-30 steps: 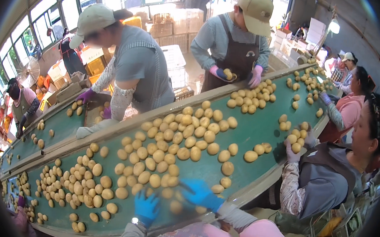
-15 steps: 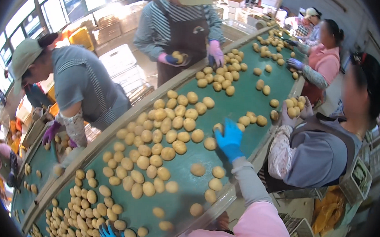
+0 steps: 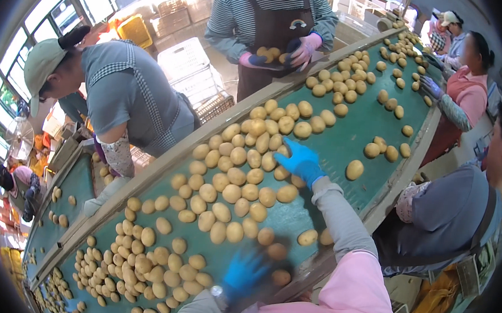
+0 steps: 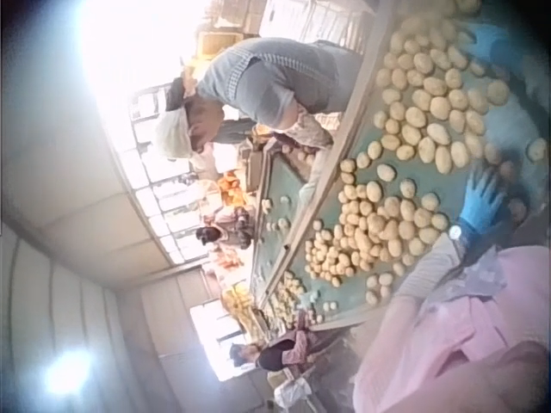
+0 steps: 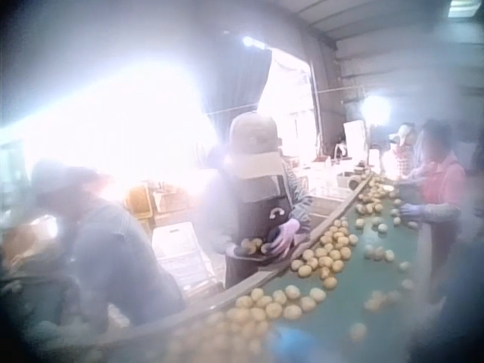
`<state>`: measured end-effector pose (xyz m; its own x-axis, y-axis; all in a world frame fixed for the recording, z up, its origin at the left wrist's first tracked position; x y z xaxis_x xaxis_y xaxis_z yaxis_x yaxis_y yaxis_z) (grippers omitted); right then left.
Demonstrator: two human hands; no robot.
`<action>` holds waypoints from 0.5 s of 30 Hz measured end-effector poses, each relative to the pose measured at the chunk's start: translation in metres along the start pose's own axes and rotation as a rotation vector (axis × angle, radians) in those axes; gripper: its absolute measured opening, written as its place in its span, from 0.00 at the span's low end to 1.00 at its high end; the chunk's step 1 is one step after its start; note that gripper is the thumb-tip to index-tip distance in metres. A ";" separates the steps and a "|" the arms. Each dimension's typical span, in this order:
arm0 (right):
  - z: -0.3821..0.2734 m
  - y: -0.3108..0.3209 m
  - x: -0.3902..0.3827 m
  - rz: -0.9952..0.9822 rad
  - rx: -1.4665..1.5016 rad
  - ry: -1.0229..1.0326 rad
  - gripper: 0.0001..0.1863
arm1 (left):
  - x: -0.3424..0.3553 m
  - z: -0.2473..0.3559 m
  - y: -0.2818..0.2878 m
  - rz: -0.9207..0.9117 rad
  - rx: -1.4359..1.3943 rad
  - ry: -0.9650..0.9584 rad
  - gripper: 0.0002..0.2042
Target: The person sorts potatoes on a conveyor belt by hand, placing them into boxes, empties a box of potatoes onto the conveyor belt, and continues picking potatoes from the conveyor belt.
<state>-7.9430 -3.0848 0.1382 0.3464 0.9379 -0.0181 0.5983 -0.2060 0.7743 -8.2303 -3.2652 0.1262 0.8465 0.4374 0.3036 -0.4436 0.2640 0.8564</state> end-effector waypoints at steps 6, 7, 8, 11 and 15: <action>-0.053 -0.097 -0.077 -0.221 0.582 -0.057 0.41 | -0.031 0.005 -0.011 -0.053 0.018 -0.162 0.20; -0.064 -0.115 -0.094 -0.366 0.606 -0.075 0.41 | -0.042 0.004 -0.012 -0.201 0.062 -0.160 0.18; -0.077 -0.135 -0.112 -0.495 0.584 -0.152 0.40 | -0.052 0.008 -0.007 -0.204 0.087 -0.146 0.15; -0.144 -0.187 -0.151 -0.573 0.646 0.145 0.38 | -0.077 0.014 0.012 -0.259 0.124 -0.088 0.14; -0.222 -0.261 -0.208 -0.506 0.137 0.457 0.33 | -0.117 -0.002 0.031 -0.410 0.205 0.229 0.08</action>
<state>-8.3311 -3.1645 0.0805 -0.3201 0.9452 -0.0644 0.7024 0.2824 0.6534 -8.3442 -3.3063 0.1163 0.8422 0.5167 -0.1539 -0.0024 0.2889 0.9574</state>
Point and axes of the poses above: each hand's wrist, its own x-axis towards the middle knuckle, its own y-axis out of the back of the hand, z = x × y, the point moved 4 cm from there along x, towards the middle knuckle, and after that the axes turned 3 degrees about -y, right-handed, at the moved point
